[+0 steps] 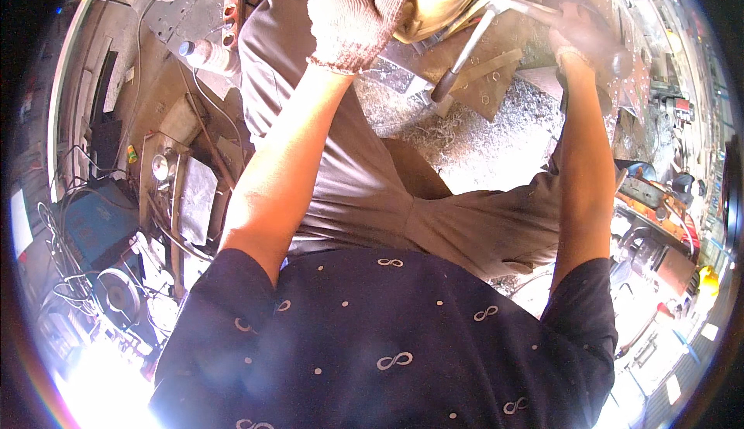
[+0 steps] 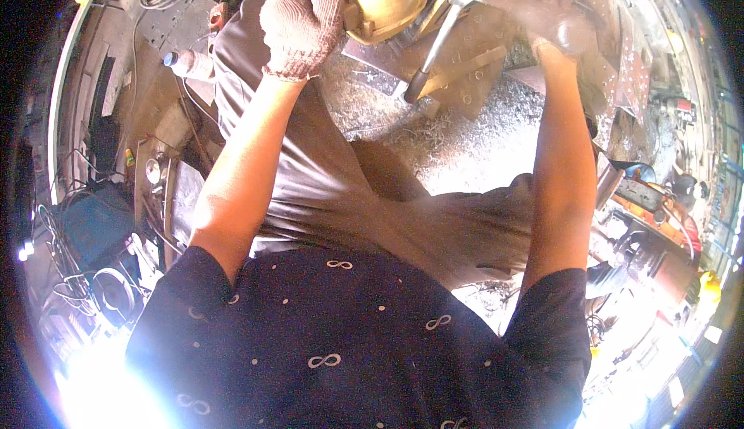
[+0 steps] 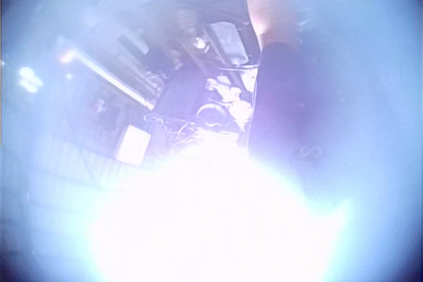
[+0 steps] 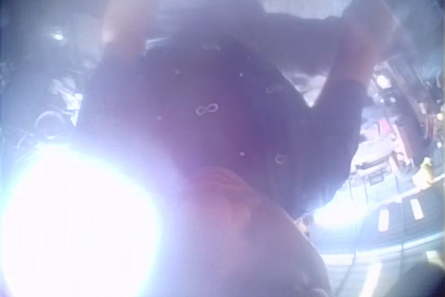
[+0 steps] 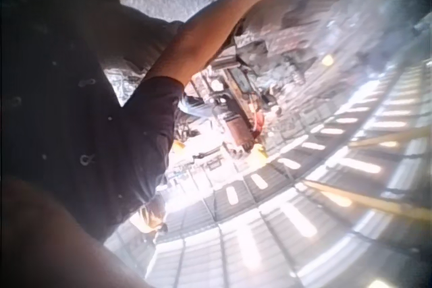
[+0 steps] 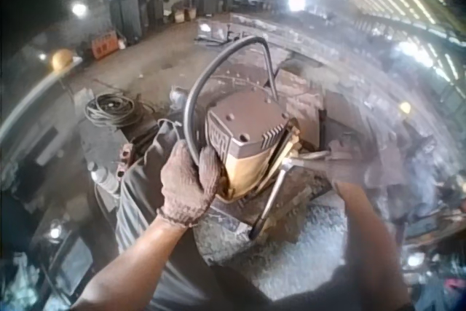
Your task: The person sits on the floor and uses a portable drill press to drill holes into a rectangular metal sheet. They reposition the sheet multiple times, apply a white substance from a bottle, and continue drilling additional holes.
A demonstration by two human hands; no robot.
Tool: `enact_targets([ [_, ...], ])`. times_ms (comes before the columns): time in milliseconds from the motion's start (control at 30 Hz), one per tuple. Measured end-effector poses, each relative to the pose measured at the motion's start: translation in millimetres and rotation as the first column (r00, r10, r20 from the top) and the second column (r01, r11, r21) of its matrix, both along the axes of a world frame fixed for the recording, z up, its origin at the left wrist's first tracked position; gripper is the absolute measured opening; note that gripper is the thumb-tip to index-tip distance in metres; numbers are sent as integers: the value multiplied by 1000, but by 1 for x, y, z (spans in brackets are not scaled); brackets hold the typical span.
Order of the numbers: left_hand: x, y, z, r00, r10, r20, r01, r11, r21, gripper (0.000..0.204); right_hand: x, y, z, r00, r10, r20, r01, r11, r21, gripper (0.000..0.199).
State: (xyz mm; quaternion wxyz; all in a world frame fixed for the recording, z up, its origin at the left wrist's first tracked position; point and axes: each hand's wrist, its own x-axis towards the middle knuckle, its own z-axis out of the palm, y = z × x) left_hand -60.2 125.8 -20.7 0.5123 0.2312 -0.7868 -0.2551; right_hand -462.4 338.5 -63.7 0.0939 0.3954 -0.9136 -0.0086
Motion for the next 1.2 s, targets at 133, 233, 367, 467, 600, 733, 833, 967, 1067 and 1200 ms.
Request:
enact_targets([
  [133, 7, -8, -3, 999, 26, 27, -25, 999, -37, 23, 56, -5, 8, 999, -36, 41, 40, 995, -95, 67],
  [233, 5, -5, 3, 1000, 12, 8, -12, 1000, 2, 25, 60, -8, 13, 961, -31, 275, 70, 988, -135, 66],
  [367, 1, -10, -15, 997, 78, -27, -77, 996, 52, 30, 64, -14, 17, 836, 32, 548, 145, 950, -276, 65],
  [467, 0, -13, -15, 1000, 7, -13, -6, 998, 61, 27, 68, -19, 14, 700, 92, 709, 288, 871, -397, 65],
  [600, 2, -14, -16, 999, 45, 28, -46, 998, 40, 37, 89, -43, -5, 476, 248, 844, 556, 659, -507, 65],
  [733, -3, -6, -15, 996, 70, -57, -65, 995, 81, 29, 107, -69, -15, 287, 413, 864, 773, 433, -464, 65],
  [833, 2, -3, -18, 998, 66, 1, -65, 988, 141, 27, 121, -84, -14, 179, 528, 830, 851, 341, -400, 65],
  [967, 2, -7, -22, 998, 52, 39, -55, 993, 100, 36, 128, -81, 2, 98, 666, 739, 873, 299, -385, 67],
  [1067, 7, -7, -17, 999, 35, 34, -39, 993, 114, 42, 168, -93, 15, 196, 707, 680, 956, 15, -292, 58],
  [1200, -5, -6, -15, 1000, -22, -4, 23, 994, 108, 40, 123, -81, -18, 122, 771, 625, 929, 132, -344, 52],
])
